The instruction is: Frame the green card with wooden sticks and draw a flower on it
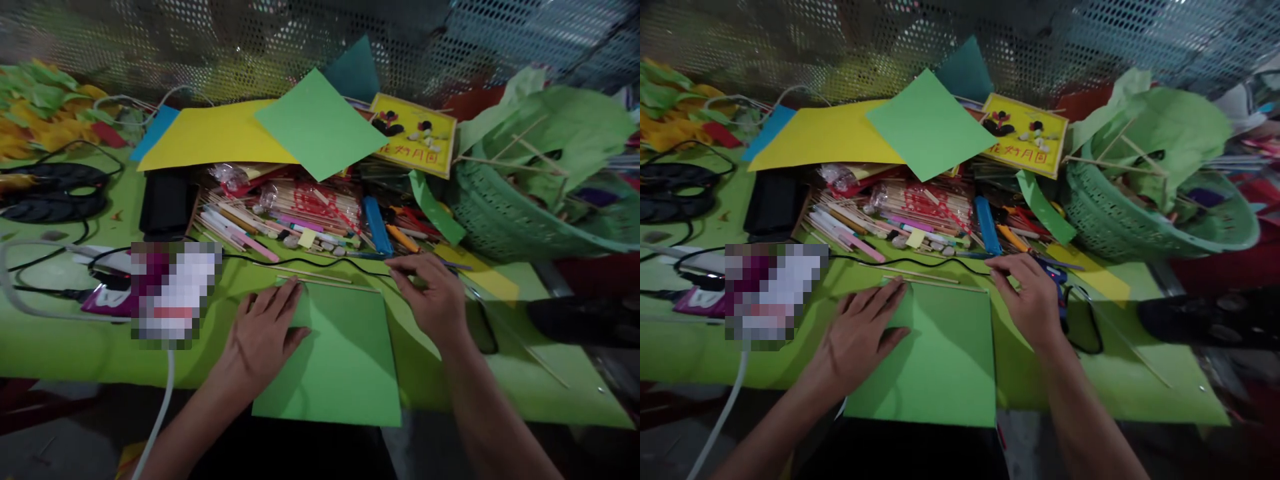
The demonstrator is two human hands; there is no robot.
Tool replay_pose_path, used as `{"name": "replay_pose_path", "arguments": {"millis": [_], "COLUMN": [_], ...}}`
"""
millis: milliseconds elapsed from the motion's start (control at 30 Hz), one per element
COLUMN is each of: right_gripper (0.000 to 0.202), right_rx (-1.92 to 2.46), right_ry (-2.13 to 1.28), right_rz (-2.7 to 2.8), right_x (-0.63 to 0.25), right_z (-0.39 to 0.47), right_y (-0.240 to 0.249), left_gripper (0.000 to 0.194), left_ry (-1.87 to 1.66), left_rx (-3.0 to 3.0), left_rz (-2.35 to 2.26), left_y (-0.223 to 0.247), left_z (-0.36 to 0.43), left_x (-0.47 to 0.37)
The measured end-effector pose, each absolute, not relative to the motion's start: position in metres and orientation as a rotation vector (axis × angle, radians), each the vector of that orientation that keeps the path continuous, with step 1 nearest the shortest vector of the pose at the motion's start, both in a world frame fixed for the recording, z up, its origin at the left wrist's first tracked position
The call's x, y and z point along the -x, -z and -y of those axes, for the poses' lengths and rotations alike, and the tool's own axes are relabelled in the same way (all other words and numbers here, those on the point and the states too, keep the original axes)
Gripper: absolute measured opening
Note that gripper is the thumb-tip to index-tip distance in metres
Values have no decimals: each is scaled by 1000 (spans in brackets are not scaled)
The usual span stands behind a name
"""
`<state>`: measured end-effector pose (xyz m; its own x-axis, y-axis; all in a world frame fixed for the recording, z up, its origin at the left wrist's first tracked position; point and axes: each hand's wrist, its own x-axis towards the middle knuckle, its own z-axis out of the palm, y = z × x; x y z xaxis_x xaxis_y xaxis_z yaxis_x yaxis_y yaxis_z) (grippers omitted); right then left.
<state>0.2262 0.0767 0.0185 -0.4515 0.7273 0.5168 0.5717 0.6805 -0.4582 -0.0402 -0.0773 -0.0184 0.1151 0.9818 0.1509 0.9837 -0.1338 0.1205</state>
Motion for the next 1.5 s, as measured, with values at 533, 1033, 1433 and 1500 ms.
{"name": "replay_pose_path", "arguments": {"millis": [533, 1033, 1433, 1500], "right_gripper": [15, 19, 24, 27], "right_rx": [916, 968, 1490, 1664], "right_ry": [-382, 137, -51, -94], "right_rz": [2664, 2710, 2009, 1919], "right_x": [-228, -217, -296, -319], "right_z": [-81, -86, -68, -62], "right_y": [8, 19, -20, -17], "left_gripper": [61, 56, 46, 46], "left_ry": [174, 339, 586, 579], "left_rx": [2369, 2363, 2446, 2473], "left_rz": [2145, 2168, 1861, 1800], "left_y": [11, 14, 24, 28], "left_z": [78, 84, 102, 104], "left_x": [38, 38, 56, 59]}}
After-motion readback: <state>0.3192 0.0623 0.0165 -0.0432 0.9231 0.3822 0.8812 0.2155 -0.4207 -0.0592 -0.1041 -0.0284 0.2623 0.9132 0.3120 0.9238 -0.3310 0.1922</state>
